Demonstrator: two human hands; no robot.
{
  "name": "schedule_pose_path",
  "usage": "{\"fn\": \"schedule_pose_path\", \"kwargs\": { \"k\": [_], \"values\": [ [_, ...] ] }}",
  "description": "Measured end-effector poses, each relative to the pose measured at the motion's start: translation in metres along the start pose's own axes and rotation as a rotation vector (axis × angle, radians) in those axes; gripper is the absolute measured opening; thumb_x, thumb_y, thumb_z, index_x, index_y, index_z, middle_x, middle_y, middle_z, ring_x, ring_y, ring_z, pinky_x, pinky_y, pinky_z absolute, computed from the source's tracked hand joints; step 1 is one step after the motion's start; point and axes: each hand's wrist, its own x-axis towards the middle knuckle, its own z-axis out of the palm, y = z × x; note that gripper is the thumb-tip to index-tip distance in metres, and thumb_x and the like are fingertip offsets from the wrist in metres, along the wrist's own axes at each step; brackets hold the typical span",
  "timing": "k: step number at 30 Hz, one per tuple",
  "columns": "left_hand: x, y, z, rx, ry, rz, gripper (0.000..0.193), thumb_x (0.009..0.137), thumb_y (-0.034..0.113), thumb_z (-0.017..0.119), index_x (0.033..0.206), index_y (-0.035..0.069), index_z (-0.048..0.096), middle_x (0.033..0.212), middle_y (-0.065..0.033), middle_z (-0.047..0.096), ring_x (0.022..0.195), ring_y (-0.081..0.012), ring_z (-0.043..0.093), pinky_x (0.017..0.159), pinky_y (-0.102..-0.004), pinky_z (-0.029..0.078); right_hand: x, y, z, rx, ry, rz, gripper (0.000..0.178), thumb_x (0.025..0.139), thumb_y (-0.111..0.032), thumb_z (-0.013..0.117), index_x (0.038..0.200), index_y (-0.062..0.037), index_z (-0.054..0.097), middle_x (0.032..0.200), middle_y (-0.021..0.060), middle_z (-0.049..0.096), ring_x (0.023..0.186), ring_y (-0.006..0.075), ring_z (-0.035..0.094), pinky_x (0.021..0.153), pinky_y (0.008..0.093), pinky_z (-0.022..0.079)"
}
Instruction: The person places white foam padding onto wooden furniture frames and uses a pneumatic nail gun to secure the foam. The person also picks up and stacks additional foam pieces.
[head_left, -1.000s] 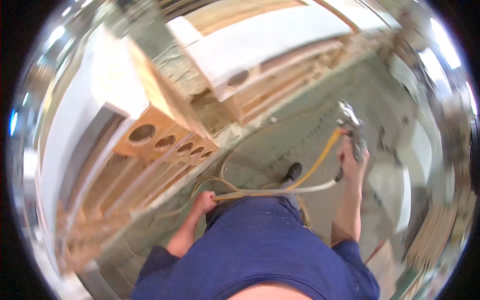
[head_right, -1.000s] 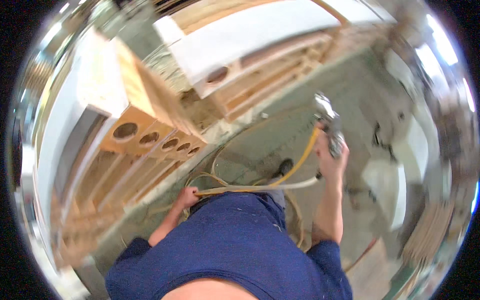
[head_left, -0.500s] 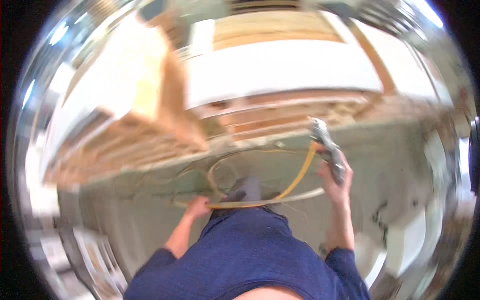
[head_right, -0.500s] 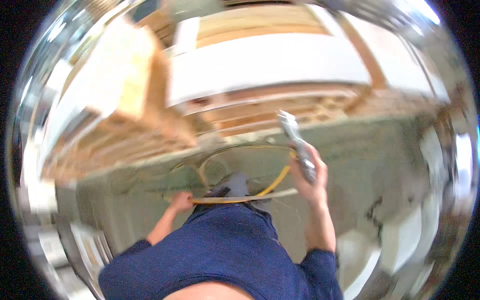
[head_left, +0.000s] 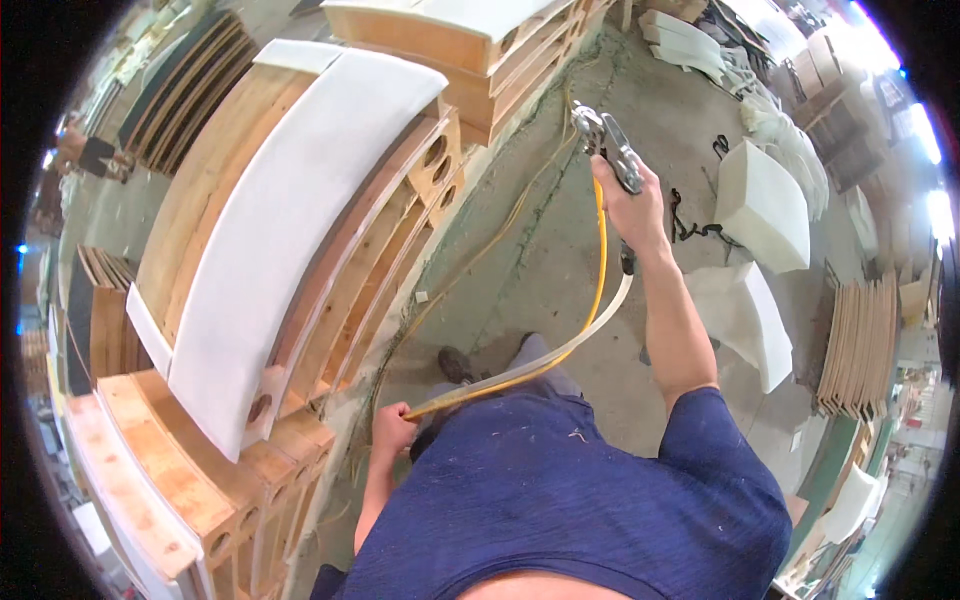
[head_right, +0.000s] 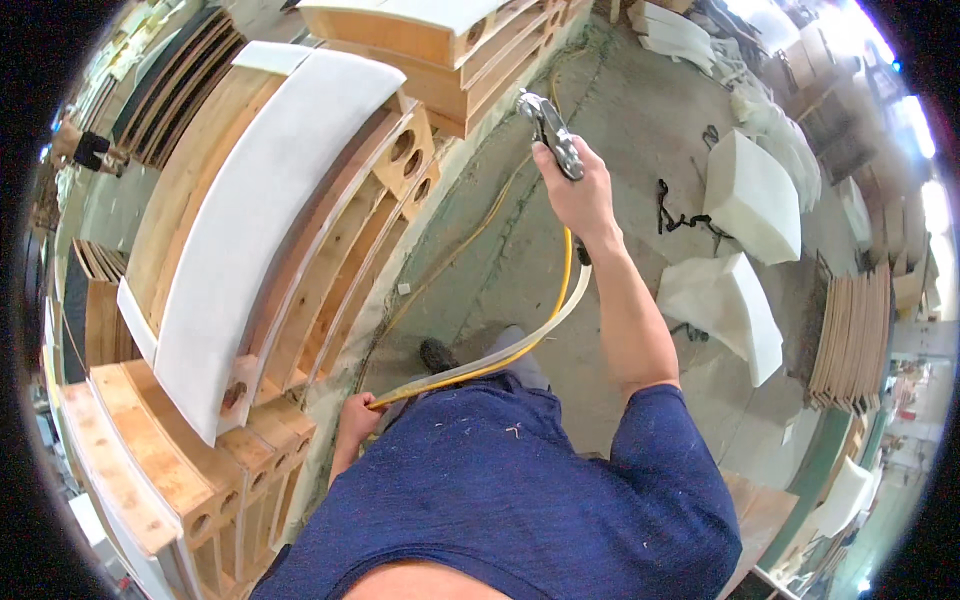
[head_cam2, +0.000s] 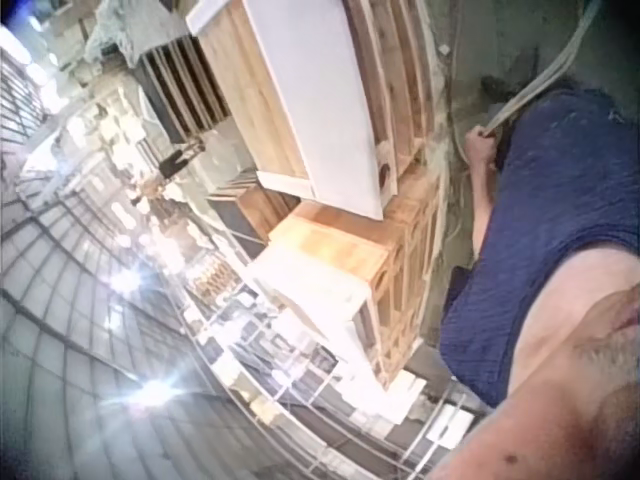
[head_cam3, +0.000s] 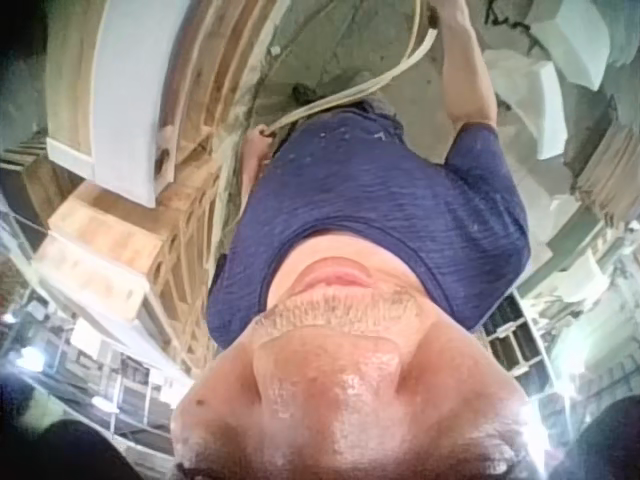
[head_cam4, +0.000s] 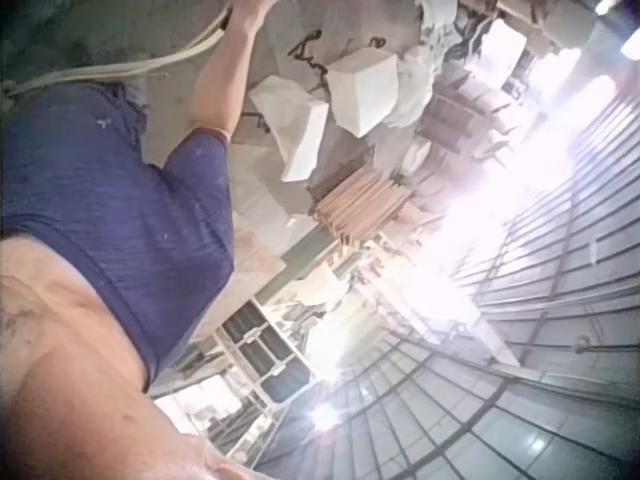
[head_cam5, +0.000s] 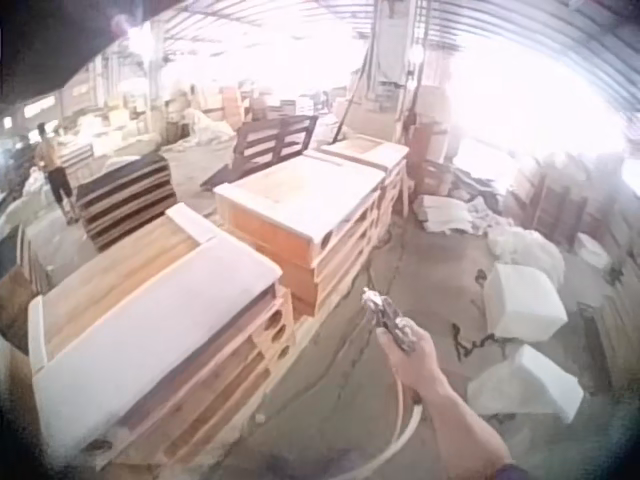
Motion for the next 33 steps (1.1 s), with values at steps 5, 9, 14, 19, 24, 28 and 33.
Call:
{"fn": "schedule_pose_path", "kwargs": {
  "k": [5,9,14,19,24,28,33],
  "values": [
    [0.024,0.044,0.014,0.132,-0.035,-0.044,0.017,0.064,0.017,0.069,0.064,0.003,0.058,0.061,-0.0177,0.057,0.053,-0.0278,0.056,0.053,-0.0372,0.042,0.051,0.026,-0.008,0.072,-0.052,0.024,0.027,0.088,-0.032,0.064,0.087,-0.0051,0.059,0.064,-0.0014,0.048,0.062,0.0096,0.045,0.059,0.0284,0.040],
    [0.029,0.097,0.038,0.102,-0.019,-0.075,0.022,0.066,0.025,0.071,0.068,0.004,0.062,0.063,-0.0181,0.059,0.059,-0.0324,0.060,0.054,-0.0396,0.043,0.104,0.057,-0.029,0.164,-0.079,0.023,0.027,0.088,-0.032,0.064,0.087,-0.0048,0.059,0.063,-0.0028,0.046,0.061,0.0084,0.043,0.057,0.0274,0.039],
    [0.047,0.159,0.070,0.141,-0.010,-0.142,0.023,0.068,0.028,0.070,0.071,0.006,0.064,0.067,-0.0167,0.061,0.061,-0.0290,0.061,0.056,-0.0378,0.045,0.165,0.086,-0.063,0.196,-0.071,0.003,0.026,0.088,-0.031,0.063,0.088,-0.0045,0.059,0.064,-0.0023,0.048,0.062,0.0085,0.044,0.058,0.0272,0.039],
    [0.040,0.188,0.094,0.090,-0.064,-0.204,0.020,0.066,0.024,0.069,0.072,0.005,0.064,0.068,-0.0168,0.061,0.061,-0.0281,0.061,0.057,-0.0377,0.045,0.176,0.102,-0.081,0.205,-0.145,-0.023,0.027,0.088,-0.031,0.063,0.092,-0.0048,0.060,0.068,0.0000,0.053,0.066,0.0099,0.049,0.062,0.0282,0.042],
    [0.035,0.212,0.102,0.102,-0.084,-0.279,0.018,0.064,0.020,0.069,0.071,0.004,0.062,0.069,-0.0172,0.061,0.061,-0.0288,0.060,0.058,-0.0375,0.045,0.192,0.129,-0.082,0.094,-0.169,0.008,0.025,0.087,-0.029,0.064,0.093,-0.0051,0.060,0.067,-0.0003,0.052,0.065,0.0098,0.048,0.061,0.0279,0.042],
    [0.036,0.189,0.105,0.160,-0.111,-0.273,0.016,0.064,0.019,0.067,0.072,0.005,0.062,0.070,-0.0173,0.061,0.065,-0.0314,0.061,0.059,-0.0385,0.045,0.175,0.129,-0.081,0.215,-0.193,0.049,0.025,0.087,-0.029,0.065,0.092,-0.0051,0.060,0.066,-0.0020,0.048,0.064,0.0089,0.045,0.060,0.0268,0.040],
    [0.039,0.182,0.107,0.210,-0.095,-0.247,0.018,0.064,0.024,0.070,0.071,0.008,0.063,0.072,-0.0161,0.063,0.070,-0.0347,0.061,0.061,-0.0415,0.047,0.136,0.106,-0.098,0.293,-0.300,-0.028,0.022,0.087,-0.024,0.066,0.097,-0.0055,0.059,0.065,-0.0025,0.047,0.062,0.0080,0.044,0.057,0.0255,0.040]
  ]
}}
